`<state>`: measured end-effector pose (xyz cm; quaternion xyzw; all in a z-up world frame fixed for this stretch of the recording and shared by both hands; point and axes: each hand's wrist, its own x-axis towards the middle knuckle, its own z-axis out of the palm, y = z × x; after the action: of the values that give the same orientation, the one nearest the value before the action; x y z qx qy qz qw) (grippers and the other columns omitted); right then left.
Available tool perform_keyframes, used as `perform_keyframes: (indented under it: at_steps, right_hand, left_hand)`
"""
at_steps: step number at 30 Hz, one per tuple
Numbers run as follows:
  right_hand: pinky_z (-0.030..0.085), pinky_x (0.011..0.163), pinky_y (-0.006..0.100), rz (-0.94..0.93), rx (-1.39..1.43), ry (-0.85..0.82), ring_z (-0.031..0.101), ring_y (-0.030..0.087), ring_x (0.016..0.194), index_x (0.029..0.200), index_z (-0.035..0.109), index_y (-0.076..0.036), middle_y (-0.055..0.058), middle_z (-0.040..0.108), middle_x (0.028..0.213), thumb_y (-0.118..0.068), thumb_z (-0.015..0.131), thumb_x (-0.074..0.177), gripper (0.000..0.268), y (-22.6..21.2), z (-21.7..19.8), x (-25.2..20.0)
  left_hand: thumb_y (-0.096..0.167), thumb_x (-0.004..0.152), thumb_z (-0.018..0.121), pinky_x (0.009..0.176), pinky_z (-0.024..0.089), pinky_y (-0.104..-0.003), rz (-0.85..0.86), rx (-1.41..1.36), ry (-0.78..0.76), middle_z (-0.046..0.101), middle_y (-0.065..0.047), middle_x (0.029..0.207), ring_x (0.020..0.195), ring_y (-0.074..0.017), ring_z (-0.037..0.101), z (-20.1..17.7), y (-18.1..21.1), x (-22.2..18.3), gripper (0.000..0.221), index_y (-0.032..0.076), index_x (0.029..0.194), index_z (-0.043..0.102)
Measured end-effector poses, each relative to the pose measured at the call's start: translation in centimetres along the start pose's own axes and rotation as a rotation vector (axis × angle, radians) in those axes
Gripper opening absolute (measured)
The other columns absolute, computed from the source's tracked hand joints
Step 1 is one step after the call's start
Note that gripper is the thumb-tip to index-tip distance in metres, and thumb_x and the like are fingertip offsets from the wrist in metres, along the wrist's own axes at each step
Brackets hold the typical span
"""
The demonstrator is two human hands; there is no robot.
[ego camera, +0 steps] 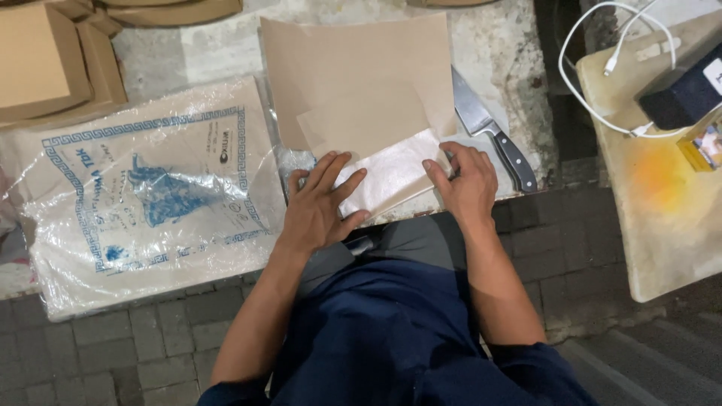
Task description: Assembling cardboard food containers and cutting paper liners using a knife in a bakery production area.
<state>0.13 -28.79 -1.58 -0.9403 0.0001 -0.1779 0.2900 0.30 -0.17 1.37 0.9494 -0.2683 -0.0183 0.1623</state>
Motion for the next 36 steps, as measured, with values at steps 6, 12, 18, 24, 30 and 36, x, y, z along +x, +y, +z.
perform_keyframes:
  at_steps: [6, 12, 18, 24, 30, 36]
  right_hand:
    - [0.042, 0.089, 0.046, -0.1, -0.027, 0.065, 0.055, 0.035, 0.097, 0.12, 0.063, -0.007, 0.012, 0.054, 0.096, -0.039, 0.077, 0.09, 0.047, -1.6, -1.0, -1.6]
    - [0.028, 0.102, 0.049, -0.231, -0.029, -0.031, 0.043, 0.037, 0.118, 0.13, 0.054, -0.008, 0.015, 0.044, 0.125, -0.037, 0.085, 0.078, 0.067, -7.3, 1.3, -4.2]
    - [0.023, 0.103, 0.053, -0.103, -0.047, -0.079, 0.036, 0.042, 0.121, 0.142, 0.042, -0.007, 0.019, 0.037, 0.131, -0.037, 0.092, 0.068, 0.093, -5.9, 0.2, -3.7]
    - [0.031, 0.102, 0.06, 0.008, -0.085, -0.023, 0.043, 0.052, 0.12, 0.144, 0.038, -0.001, 0.027, 0.04, 0.127, -0.03, 0.092, 0.071, 0.095, -0.6, -4.0, -1.6]
    - [0.048, 0.078, 0.049, 0.046, -0.023, 0.075, 0.055, 0.036, 0.089, 0.143, 0.037, -0.001, 0.02, 0.041, 0.116, 0.011, 0.075, 0.083, 0.072, -0.7, -5.6, -1.8]
    - [0.036, 0.098, 0.044, -0.223, -0.044, -0.03, 0.057, 0.029, 0.115, 0.121, 0.065, -0.012, 0.009, 0.059, 0.119, -0.024, 0.073, 0.088, 0.036, -3.5, -3.0, -4.6]
  left_hand:
    - [0.07, 0.08, 0.064, 0.102, 0.03, -0.05, 0.022, -0.037, 0.065, 0.042, -0.001, 0.154, 0.145, -0.0203, 0.032, 1.0, -0.2, -0.4, 0.074, 0.033, 0.143, 0.052]
    - [0.073, 0.073, 0.068, 0.099, 0.033, -0.048, 0.056, 0.062, 0.157, 0.044, 0.001, 0.152, 0.143, -0.019, 0.035, 1.1, -0.6, 0.4, 0.079, 0.037, 0.141, 0.053]
    - [0.07, 0.071, 0.071, 0.099, 0.032, -0.049, 0.052, 0.043, 0.1, 0.042, 0.0, 0.154, 0.144, -0.0197, 0.032, 0.6, -0.4, -0.2, 0.083, 0.036, 0.144, 0.051]
    - [0.07, 0.075, 0.066, 0.105, 0.026, -0.049, 0.025, -0.012, -0.092, 0.032, -0.001, 0.16, 0.148, -0.0192, 0.022, -0.6, -0.2, 0.1, 0.086, 0.034, 0.149, 0.043]
    - [0.074, 0.077, 0.062, 0.106, 0.021, -0.047, -0.02, 0.008, -0.211, 0.027, 0.001, 0.162, 0.149, -0.0175, 0.017, -0.8, -0.1, 0.6, 0.086, 0.037, 0.15, 0.038]
    - [0.077, 0.08, 0.056, 0.106, 0.025, -0.051, -0.092, 0.065, -0.103, 0.028, -0.003, 0.161, 0.148, -0.0217, 0.021, 0.5, 1.3, -0.4, 0.087, 0.032, 0.153, 0.036]
